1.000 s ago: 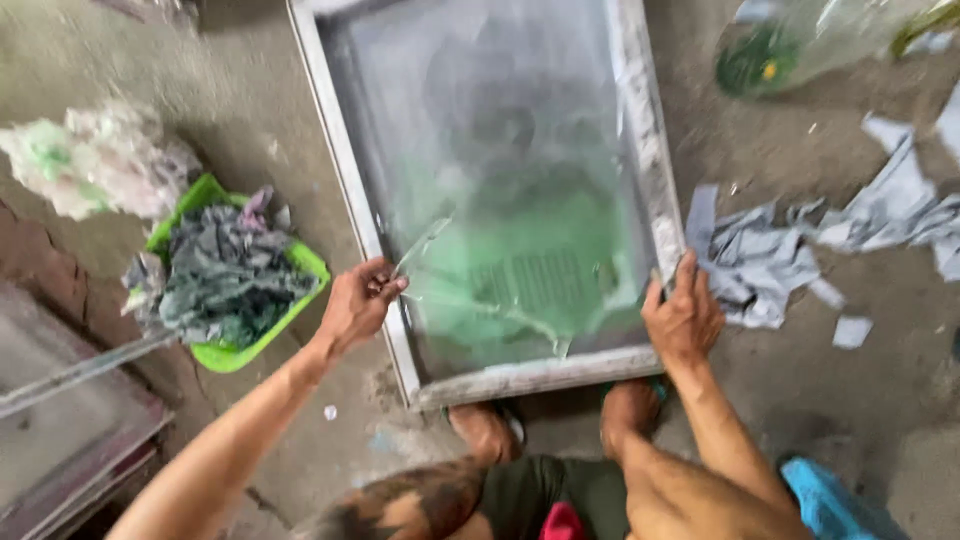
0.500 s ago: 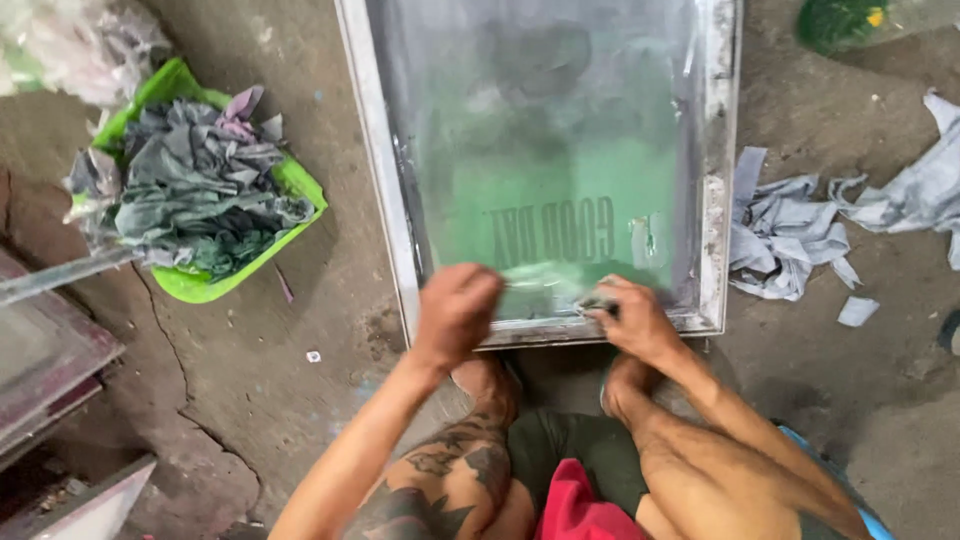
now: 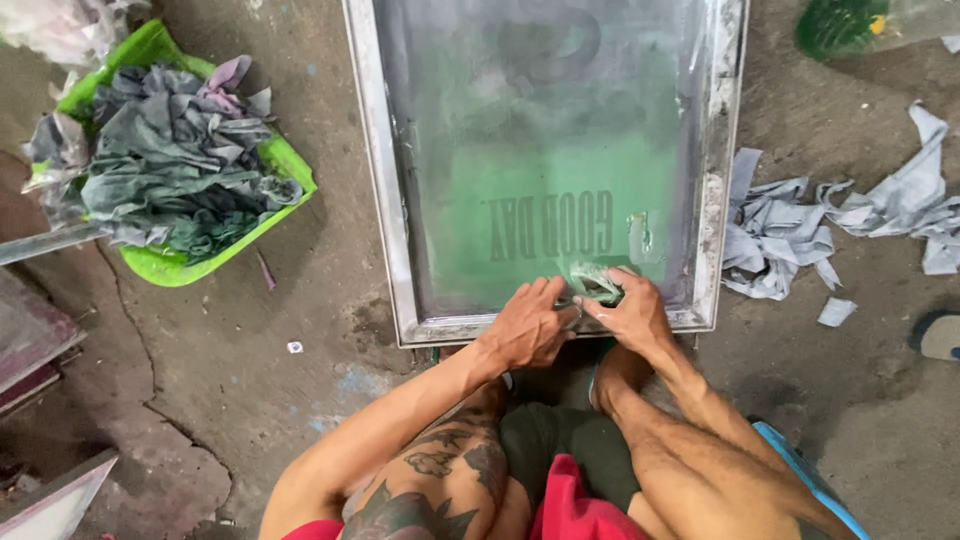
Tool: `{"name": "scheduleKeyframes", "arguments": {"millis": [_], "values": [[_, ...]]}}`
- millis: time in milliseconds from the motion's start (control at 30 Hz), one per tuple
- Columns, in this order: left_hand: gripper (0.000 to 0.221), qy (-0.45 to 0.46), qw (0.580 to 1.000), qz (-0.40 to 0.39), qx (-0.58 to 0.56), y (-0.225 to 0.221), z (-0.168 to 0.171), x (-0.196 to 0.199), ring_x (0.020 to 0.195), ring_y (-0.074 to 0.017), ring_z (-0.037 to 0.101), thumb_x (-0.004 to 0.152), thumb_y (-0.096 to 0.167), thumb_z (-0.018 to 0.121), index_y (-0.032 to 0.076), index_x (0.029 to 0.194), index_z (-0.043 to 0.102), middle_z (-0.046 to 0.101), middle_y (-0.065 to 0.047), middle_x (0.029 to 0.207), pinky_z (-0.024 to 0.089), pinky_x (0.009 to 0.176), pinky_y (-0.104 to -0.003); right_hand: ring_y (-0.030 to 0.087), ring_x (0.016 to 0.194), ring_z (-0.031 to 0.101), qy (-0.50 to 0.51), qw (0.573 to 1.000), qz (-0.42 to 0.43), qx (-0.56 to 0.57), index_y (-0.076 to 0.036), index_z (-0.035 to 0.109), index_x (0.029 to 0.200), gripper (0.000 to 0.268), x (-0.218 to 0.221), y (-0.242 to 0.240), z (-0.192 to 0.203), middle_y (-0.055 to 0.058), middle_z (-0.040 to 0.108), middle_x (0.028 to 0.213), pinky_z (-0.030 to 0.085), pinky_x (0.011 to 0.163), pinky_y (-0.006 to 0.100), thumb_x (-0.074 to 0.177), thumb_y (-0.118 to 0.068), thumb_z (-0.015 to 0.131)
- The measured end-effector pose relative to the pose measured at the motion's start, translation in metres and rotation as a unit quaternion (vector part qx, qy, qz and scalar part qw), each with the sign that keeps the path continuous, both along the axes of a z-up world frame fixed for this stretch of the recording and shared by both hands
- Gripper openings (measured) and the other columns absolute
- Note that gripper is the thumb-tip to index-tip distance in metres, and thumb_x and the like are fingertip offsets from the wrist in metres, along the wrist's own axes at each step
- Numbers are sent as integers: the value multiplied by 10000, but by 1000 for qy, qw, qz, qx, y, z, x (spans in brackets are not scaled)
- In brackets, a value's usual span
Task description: Cleaning ink and removing tape from the edges of a screen printing frame.
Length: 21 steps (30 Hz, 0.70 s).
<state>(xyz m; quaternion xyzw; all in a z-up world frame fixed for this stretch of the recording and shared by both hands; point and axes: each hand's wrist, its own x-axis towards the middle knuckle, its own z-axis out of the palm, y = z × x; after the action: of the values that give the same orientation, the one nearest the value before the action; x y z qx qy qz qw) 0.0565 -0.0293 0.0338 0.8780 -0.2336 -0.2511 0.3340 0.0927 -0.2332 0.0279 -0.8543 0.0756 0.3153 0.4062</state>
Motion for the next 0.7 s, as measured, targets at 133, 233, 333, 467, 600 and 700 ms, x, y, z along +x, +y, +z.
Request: {"name": "scheduleKeyframes", "arguments": {"millis": [133,233,333,467,600,700], "values": [[615,-39,994,77,-68,21,8,4,894,-334,600,785,589,726,116,1171,647,576,-117,997,501,788,-454,341,963,707,-63,994,69,-61,-144,751,960,326,-9,-18,-42,120,717,935,579,835,447,662,-240,843],[414,-140,951,275,18,67,25,-12,913,-318,617,870,453,735,101,1073,655,615,-104,944,482,823,-426,362,944,708,-64,989,95,-95,-134,761,1004,324,-16,-26,-34,125,712,908,575,848,459,693,-212,810],[429,-217,854,403,247,114,-9,-50,1000,-295,608,996,372,630,46,1270,576,620,-125,1060,453,860,-409,359,973,715,-38,963,179,-197,-187,758,1052,353,-9,-29,-43,115,742,891,581,863,482,737,-347,769],[457,62,843,534,39,127,-23,-75,1004,-497,679,1087,315,398,30,1444,424,657,-301,1082,549,844,-572,382,967,731,-11,956,186,-229,-192,799,1052,396,-33,-31,-92,178,762,958,584,760,523,726,-416,797],[468,29,833,548,65,129,-21,-72,1063,-532,646,1064,313,459,56,1454,433,635,-316,1180,537,859,-594,431,1023,738,81,922,349,-146,-71,786,1043,349,36,87,-5,219,778,958,587,897,548,740,-223,704],[489,0,833,547,86,131,-25,-75,1098,-474,659,1073,355,445,88,1482,425,639,-269,1230,550,857,-566,471,994,725,97,916,385,-56,-72,786,956,308,65,172,34,224,768,901,569,869,589,691,-209,707]]}}
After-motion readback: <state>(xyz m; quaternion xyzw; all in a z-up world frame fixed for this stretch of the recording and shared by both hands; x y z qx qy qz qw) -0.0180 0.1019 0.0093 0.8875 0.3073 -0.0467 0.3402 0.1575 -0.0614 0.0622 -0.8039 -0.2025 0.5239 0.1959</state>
